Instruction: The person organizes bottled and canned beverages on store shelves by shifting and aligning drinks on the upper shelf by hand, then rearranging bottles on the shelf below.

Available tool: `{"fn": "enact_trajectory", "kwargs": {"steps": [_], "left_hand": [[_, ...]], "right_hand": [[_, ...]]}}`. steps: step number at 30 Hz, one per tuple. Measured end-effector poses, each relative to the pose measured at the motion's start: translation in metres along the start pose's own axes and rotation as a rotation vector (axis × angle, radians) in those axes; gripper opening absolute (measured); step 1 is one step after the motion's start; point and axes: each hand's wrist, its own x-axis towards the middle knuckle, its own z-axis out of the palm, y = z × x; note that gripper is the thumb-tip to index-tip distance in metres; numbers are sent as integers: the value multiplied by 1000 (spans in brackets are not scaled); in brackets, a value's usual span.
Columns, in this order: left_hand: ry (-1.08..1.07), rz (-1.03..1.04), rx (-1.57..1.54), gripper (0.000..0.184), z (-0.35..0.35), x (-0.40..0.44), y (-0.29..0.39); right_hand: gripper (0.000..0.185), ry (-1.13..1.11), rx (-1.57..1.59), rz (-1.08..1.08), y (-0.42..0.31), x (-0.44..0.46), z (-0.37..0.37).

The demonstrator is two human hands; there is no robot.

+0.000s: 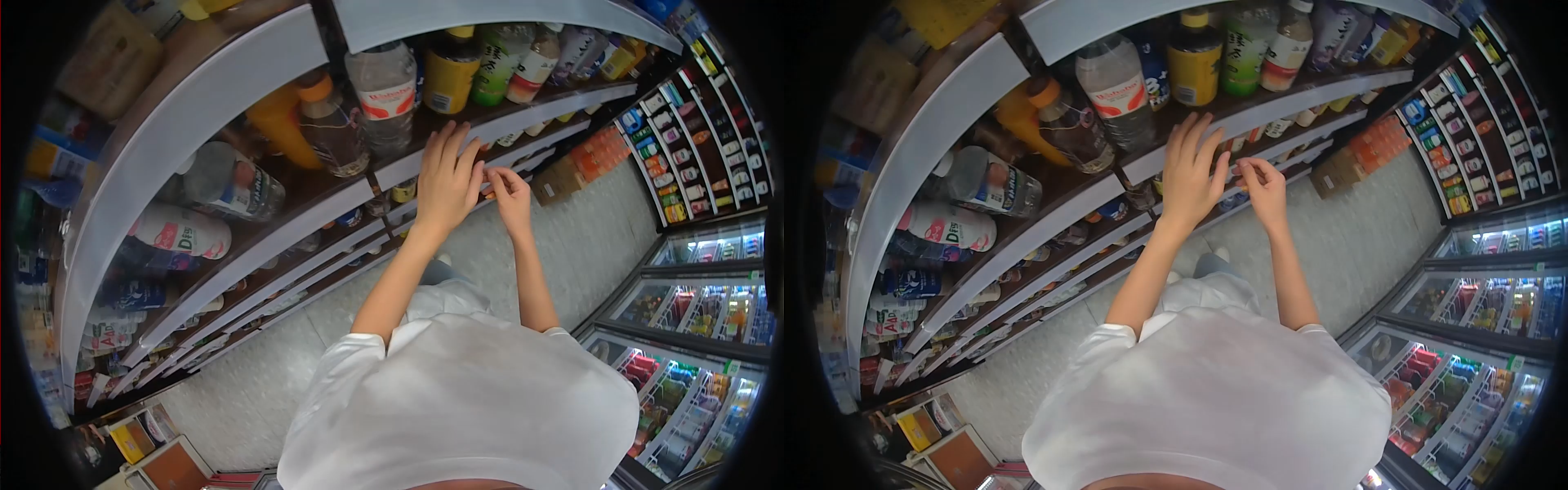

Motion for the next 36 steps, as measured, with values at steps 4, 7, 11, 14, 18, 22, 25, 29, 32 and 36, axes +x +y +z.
{"fn": "enact_trajectory", "kwargs": {"steps": [4,7,11,14,18,22,25,29,32,36], "left_hand": [[356,-84,361,56,-25,-4,-3],[474,-72,421,66,-15,-7,-23],[485,-150,404,86,8,-4,-27],[611,-114,456,80,34,13,-22],[714,-22,478,74,73,46,-4],[660,-60,386,75,109,81,11],[592,-171,324,76,128,92,17],[650,-231,302,71,141,104,19],[687,-399,91,71,146,112,19],[624,-461,316,68,144,114,15]], "right_hand": [[21,1,22,-5,-6,21,10],[20,77,50,-81,-11,35,14],[17,303,154,-253,-20,61,4],[20,300,116,-335,-23,91,-28],[32,193,30,-419,-53,131,-64],[47,-36,-106,-462,-57,166,-94],[53,-146,-105,-482,-53,178,-100],[61,-289,-126,-443,-56,193,-103],[76,-403,-172,-502,-61,203,-99],[77,-376,-210,-570,-68,207,-92]]}}
